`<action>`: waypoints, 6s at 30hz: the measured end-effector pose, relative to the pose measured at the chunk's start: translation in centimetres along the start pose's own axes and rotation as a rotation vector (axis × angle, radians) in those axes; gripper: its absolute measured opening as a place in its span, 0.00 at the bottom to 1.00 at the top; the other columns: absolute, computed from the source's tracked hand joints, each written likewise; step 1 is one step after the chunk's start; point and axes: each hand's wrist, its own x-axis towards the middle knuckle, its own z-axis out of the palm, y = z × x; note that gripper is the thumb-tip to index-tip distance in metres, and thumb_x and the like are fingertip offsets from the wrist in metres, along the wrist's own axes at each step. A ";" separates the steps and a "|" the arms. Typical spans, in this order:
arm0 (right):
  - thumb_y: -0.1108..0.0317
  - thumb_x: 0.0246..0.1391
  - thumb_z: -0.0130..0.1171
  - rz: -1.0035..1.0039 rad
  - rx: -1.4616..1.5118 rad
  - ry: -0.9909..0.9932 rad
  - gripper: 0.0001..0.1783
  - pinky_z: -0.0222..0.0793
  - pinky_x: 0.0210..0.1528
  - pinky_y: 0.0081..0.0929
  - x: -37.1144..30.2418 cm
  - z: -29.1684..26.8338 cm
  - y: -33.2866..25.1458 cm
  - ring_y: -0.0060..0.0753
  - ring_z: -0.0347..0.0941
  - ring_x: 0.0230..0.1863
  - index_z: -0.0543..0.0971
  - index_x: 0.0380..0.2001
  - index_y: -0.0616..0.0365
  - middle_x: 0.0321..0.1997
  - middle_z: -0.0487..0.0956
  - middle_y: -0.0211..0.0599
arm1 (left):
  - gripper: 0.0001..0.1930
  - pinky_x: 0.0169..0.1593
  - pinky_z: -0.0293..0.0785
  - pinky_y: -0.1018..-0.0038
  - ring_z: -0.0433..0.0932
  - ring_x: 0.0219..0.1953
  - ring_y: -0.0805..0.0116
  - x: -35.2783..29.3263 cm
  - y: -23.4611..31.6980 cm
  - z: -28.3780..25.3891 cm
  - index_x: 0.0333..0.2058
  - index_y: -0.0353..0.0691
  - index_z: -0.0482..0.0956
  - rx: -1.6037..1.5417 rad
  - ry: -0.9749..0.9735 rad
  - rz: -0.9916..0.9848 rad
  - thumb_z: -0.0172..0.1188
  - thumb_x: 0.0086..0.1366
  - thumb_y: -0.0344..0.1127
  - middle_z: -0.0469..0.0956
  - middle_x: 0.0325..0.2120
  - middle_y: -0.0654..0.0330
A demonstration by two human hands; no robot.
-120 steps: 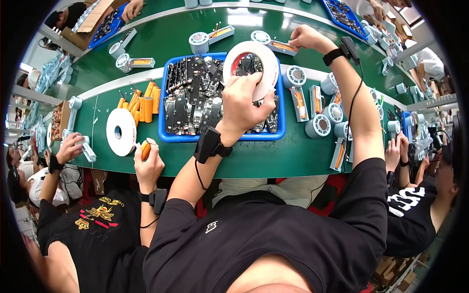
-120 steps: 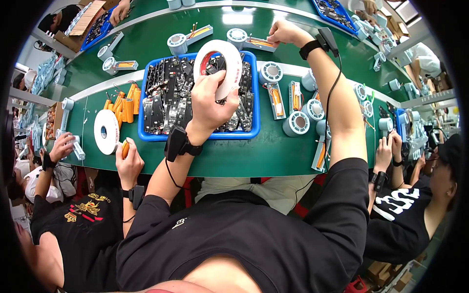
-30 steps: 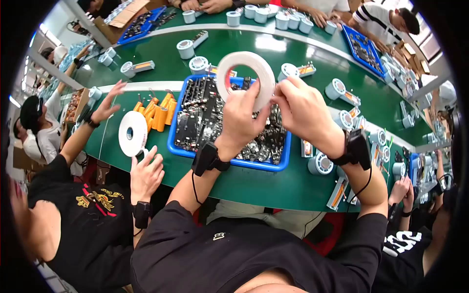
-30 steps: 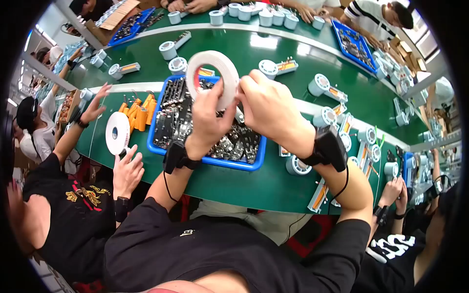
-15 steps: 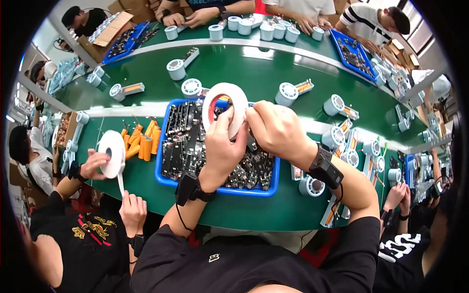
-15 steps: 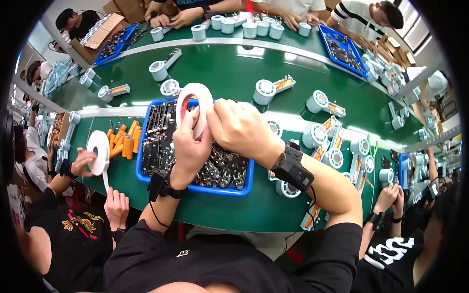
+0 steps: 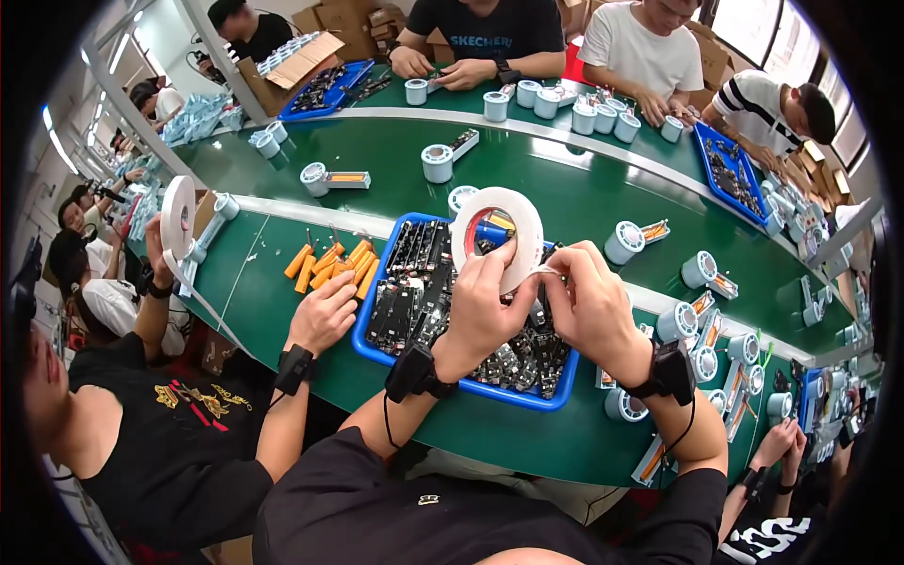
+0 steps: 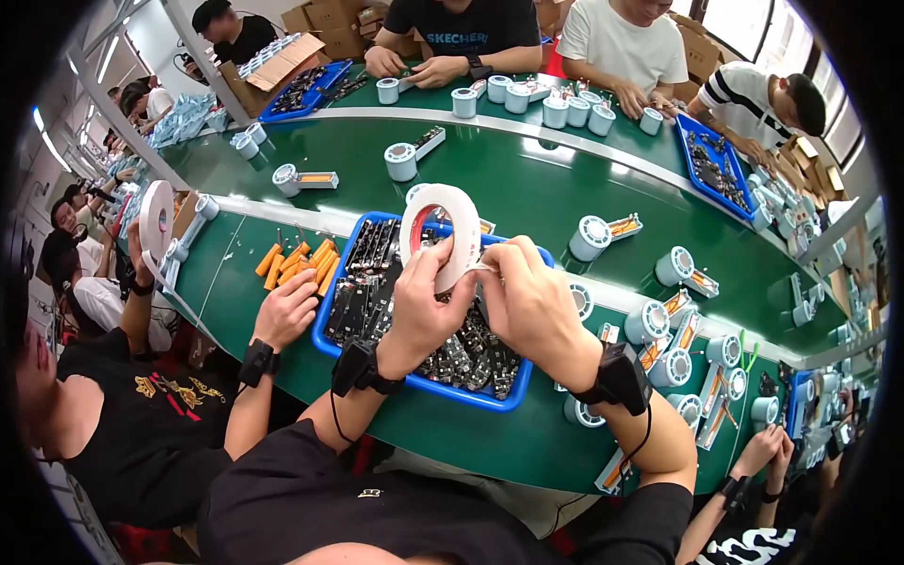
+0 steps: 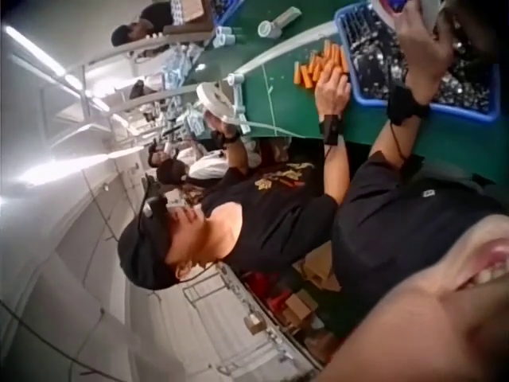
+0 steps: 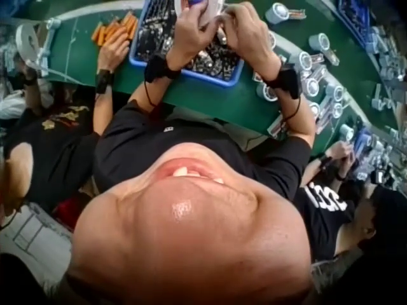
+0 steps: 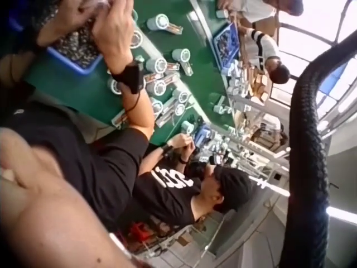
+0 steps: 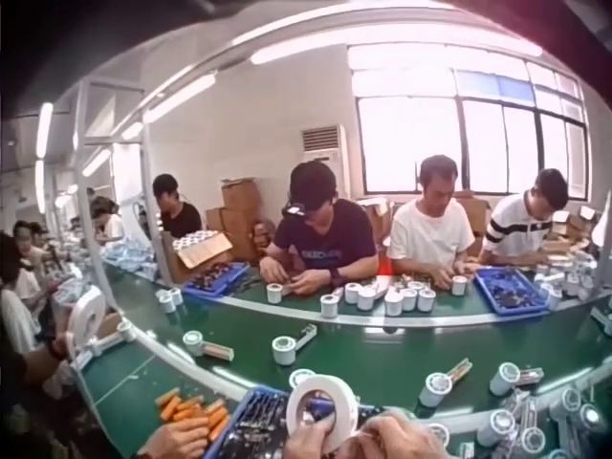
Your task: The person peels a strip of tape from a roll, applies it to a circuit board, and then places the board into a plastic fan housing. This process is repeated for several units on the assembly line.
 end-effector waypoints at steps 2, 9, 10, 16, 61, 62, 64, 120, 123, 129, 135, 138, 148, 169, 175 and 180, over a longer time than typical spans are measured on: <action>0.78 0.52 0.63 0.008 0.000 -0.024 0.09 0.68 0.25 0.33 0.0 -0.1 -0.4 0.41 0.73 0.23 0.74 0.37 0.63 0.31 0.73 0.43 | 0.24 0.41 0.74 0.57 0.78 0.32 0.46 -0.2 -0.5 -0.5 0.50 0.27 0.76 0.019 0.002 0.053 0.67 0.58 0.35 0.80 0.33 0.45; 0.76 0.60 0.58 0.457 0.159 -0.099 0.03 0.56 0.24 0.16 -1.5 -1.6 -1.2 0.14 0.61 0.23 0.74 0.32 0.63 0.25 0.67 0.20 | 0.27 0.39 0.72 0.61 0.76 0.29 0.55 -0.5 0.2 -0.4 0.50 0.31 0.77 0.062 0.043 0.275 0.69 0.51 0.36 0.77 0.28 0.57; 0.75 0.62 0.57 0.417 0.196 0.001 0.04 0.55 0.24 0.14 -1.2 -1.9 0.7 0.11 0.61 0.24 0.75 0.33 0.62 0.26 0.67 0.19 | 0.26 0.39 0.71 0.61 0.76 0.29 0.56 -0.2 0.3 -0.1 0.49 0.32 0.78 0.044 0.104 0.353 0.69 0.51 0.37 0.77 0.27 0.57; 0.65 0.67 0.58 0.261 -0.060 0.051 0.10 0.65 0.31 0.14 1.3 -9.7 18.1 0.12 0.69 0.33 0.78 0.42 0.62 0.33 0.76 0.22 | 0.28 0.37 0.72 0.60 0.76 0.29 0.54 -1.1 -1.1 0.4 0.50 0.33 0.78 0.022 0.066 0.342 0.69 0.49 0.36 0.76 0.29 0.56; 0.69 0.61 0.60 1.190 0.033 -0.461 0.04 0.68 0.30 0.21 -5.6 -24.1 30.9 0.20 0.74 0.33 0.77 0.38 0.56 0.33 0.80 0.26 | 0.20 0.41 0.75 0.58 0.79 0.34 0.47 -1.7 -1.2 1.4 0.47 0.29 0.78 0.063 -0.160 0.011 0.66 0.58 0.32 0.81 0.34 0.47; 0.67 0.62 0.60 1.169 0.075 -0.450 0.05 0.68 0.30 0.21 -5.8 -23.8 30.8 0.20 0.73 0.33 0.77 0.38 0.55 0.33 0.79 0.25 | 0.20 0.41 0.75 0.58 0.79 0.35 0.47 -1.6 -1.2 1.3 0.47 0.29 0.78 0.063 -0.170 -0.006 0.66 0.58 0.32 0.81 0.34 0.47; 0.68 0.61 0.61 1.153 -0.018 -0.463 0.05 0.68 0.30 0.21 -5.6 -23.5 30.9 0.20 0.74 0.33 0.76 0.37 0.56 0.33 0.79 0.26 | 0.19 0.42 0.75 0.58 0.79 0.35 0.47 -1.6 -1.2 1.3 0.47 0.29 0.78 0.065 -0.192 -0.041 0.66 0.59 0.33 0.81 0.34 0.46; 0.77 0.50 0.66 0.188 -0.096 0.029 0.09 0.74 0.29 0.26 -2.8 -3.5 -4.3 0.32 0.77 0.24 0.83 0.37 0.58 0.37 0.81 0.36 | 0.26 0.46 0.79 0.60 0.83 0.42 0.43 -1.8 1.6 0.5 0.56 0.24 0.74 -0.373 -0.164 -0.045 0.66 0.64 0.36 0.81 0.41 0.39; 0.76 0.51 0.66 0.261 -0.050 0.075 0.07 0.72 0.27 0.23 -3.7 -3.4 -4.3 0.27 0.75 0.23 0.83 0.36 0.59 0.33 0.81 0.34 | 0.27 0.46 0.78 0.60 0.82 0.41 0.45 -1.9 1.6 1.1 0.56 0.25 0.74 -0.254 -0.130 0.057 0.67 0.63 0.36 0.82 0.40 0.40; 0.71 0.56 0.65 0.276 0.114 0.093 0.08 0.66 0.25 0.17 -4.1 -6.2 -2.5 0.14 0.73 0.23 0.83 0.38 0.62 0.24 0.79 0.28 | 0.28 0.44 0.76 0.60 0.81 0.39 0.46 0.5 5.3 1.0 0.57 0.26 0.74 -0.143 -0.181 0.160 0.69 0.61 0.36 0.82 0.36 0.44; 0.66 0.58 0.66 0.520 -0.102 0.477 0.09 0.62 0.26 0.15 -6.0 -19.3 12.4 0.11 0.68 0.24 0.84 0.36 0.61 0.26 0.79 0.24 | 0.24 0.43 0.73 0.57 0.80 0.37 0.46 7.4 9.4 7.3 0.48 0.27 0.76 -0.172 -0.118 0.461 0.70 0.58 0.38 0.82 0.34 0.45; 0.61 0.53 0.71 0.626 -0.238 0.317 0.14 0.70 0.32 0.21 -9.2 -20.6 15.7 0.19 0.74 0.27 0.83 0.34 0.61 0.27 0.81 0.30 | 0.21 0.46 0.75 0.55 0.81 0.40 0.46 9.4 6.7 13.9 0.44 0.31 0.78 0.055 -0.452 0.462 0.70 0.57 0.40 0.82 0.34 0.45; 0.60 0.51 0.73 1.033 -0.208 0.139 0.16 0.65 0.25 0.18 -9.8 -21.3 16.4 0.17 0.70 0.25 0.80 0.34 0.59 0.26 0.77 0.25 | 0.22 0.43 0.79 0.58 0.83 0.39 0.47 8.4 -0.5 26.6 0.39 0.36 0.81 0.082 -0.939 0.423 0.73 0.48 0.44 0.83 0.36 0.45; 0.67 0.56 0.66 0.927 -0.047 -0.439 0.08 0.67 0.23 0.20 -3.7 -13.6 20.9 0.18 0.72 0.21 0.81 0.31 0.61 0.22 0.78 0.29 | 0.31 0.47 0.79 0.57 0.82 0.45 0.48 8.1 -0.6 17.4 0.46 0.43 0.78 0.197 -0.894 0.210 0.74 0.50 0.56 0.83 0.39 0.50; 0.68 0.52 0.68 1.039 -0.241 -0.526 0.08 0.69 0.22 0.23 -3.2 -14.1 21.5 0.21 0.73 0.20 0.81 0.27 0.62 0.21 0.79 0.31 | 0.30 0.47 0.79 0.57 0.82 0.45 0.49 7.8 0.1 19.0 0.46 0.42 0.79 0.205 -0.906 0.167 0.75 0.49 0.55 0.84 0.38 0.50; 0.65 0.44 0.75 1.078 -0.656 -0.603 0.14 0.74 0.27 0.30 -2.8 -14.3 21.1 0.33 0.78 0.24 0.82 0.30 0.62 0.24 0.82 0.39 | 0.27 0.48 0.79 0.58 0.83 0.45 0.51 7.9 2.0 19.4 0.44 0.42 0.81 0.235 -0.967 0.100 0.75 0.50 0.52 0.84 0.39 0.50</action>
